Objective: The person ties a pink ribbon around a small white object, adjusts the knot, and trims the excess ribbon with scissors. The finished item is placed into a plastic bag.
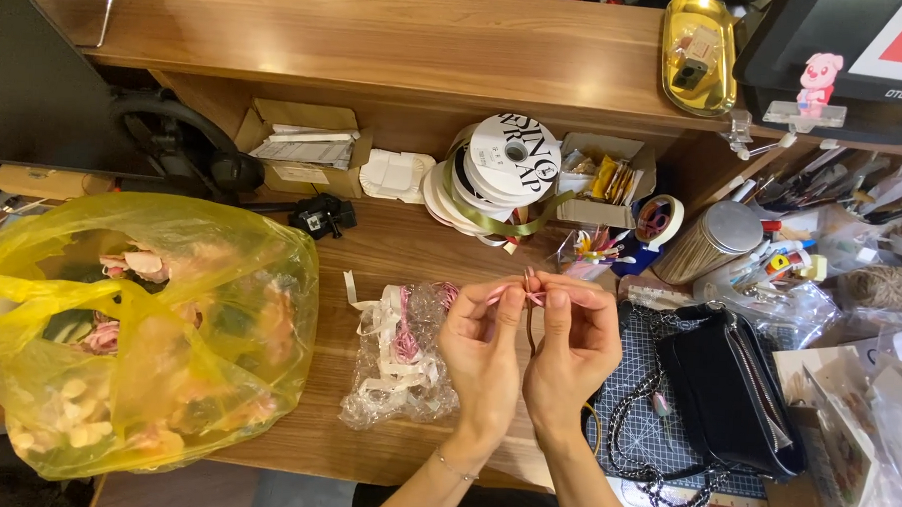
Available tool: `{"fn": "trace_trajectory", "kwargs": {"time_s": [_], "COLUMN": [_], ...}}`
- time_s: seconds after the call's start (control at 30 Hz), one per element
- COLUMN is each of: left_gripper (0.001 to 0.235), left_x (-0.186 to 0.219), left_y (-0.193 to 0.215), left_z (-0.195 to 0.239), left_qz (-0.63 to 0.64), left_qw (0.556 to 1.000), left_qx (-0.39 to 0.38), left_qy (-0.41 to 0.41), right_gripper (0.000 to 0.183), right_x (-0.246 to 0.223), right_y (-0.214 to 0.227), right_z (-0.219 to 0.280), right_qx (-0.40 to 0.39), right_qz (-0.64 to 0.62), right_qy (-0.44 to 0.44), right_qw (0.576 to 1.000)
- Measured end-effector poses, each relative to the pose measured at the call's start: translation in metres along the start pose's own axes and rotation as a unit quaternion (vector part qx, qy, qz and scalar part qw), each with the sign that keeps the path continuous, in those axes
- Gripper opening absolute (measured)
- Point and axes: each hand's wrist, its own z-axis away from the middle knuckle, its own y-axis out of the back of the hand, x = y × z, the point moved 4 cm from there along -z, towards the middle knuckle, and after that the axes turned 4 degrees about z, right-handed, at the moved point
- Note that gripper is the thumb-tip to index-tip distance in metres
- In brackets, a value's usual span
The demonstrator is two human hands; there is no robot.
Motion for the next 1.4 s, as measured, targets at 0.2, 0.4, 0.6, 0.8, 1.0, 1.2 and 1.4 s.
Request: {"fn": "trace_trajectory", "kwargs": {"time_s": [0.2, 0.4, 0.6, 0.8, 1.0, 1.2, 1.4], "left_gripper": [0.017, 0.022, 0.016, 0.022, 0.021, 0.02, 0.022], "left_x": [0.004, -0.013, -0.006, -0.012, -0.009, -0.006, -0.013], "left_y": [-0.004, -0.003, -0.011, -0.007, 0.004, 0.016, 0.014], "left_z": [0.001, -0.01, -0.028, -0.036, -0.051, -0.074, -0.091], "left_qz": [-0.013, 0.049, 0.017, 0.061, -0.002, -0.048, -0.045], "left_qw": [1.0, 0.998, 0.997, 0.995, 1.0, 0.998, 0.994], "left_qx": [0.015, 0.016, 0.052, 0.049, 0.023, 0.015, -0.093], "left_qy": [-0.008, 0.039, 0.063, 0.066, 0.015, -0.039, 0.03], "right_gripper": [0.006, 0.008, 0.038, 0.009, 0.008, 0.008, 0.036], "right_x": [0.015, -0.005, 0.014, 0.034, 0.037, 0.037, 0.052], "right_y": [0.002, -0.004, -0.004, 0.008, 0.03, 0.063, 0.082], "right_z": [0.006, -0.008, -0.014, -0.02, -0.026, -0.033, -0.041], "right_qx": [0.019, -0.017, -0.06, -0.085, -0.171, -0.239, -0.219], "right_qz": [-0.061, 0.004, -0.008, 0.041, 0.217, 0.352, 0.38], "right_qy": [-0.038, -0.089, -0.157, -0.152, -0.051, -0.051, -0.093], "right_qw": [0.997, 0.996, 0.986, 0.984, 0.96, 0.903, 0.894]}}
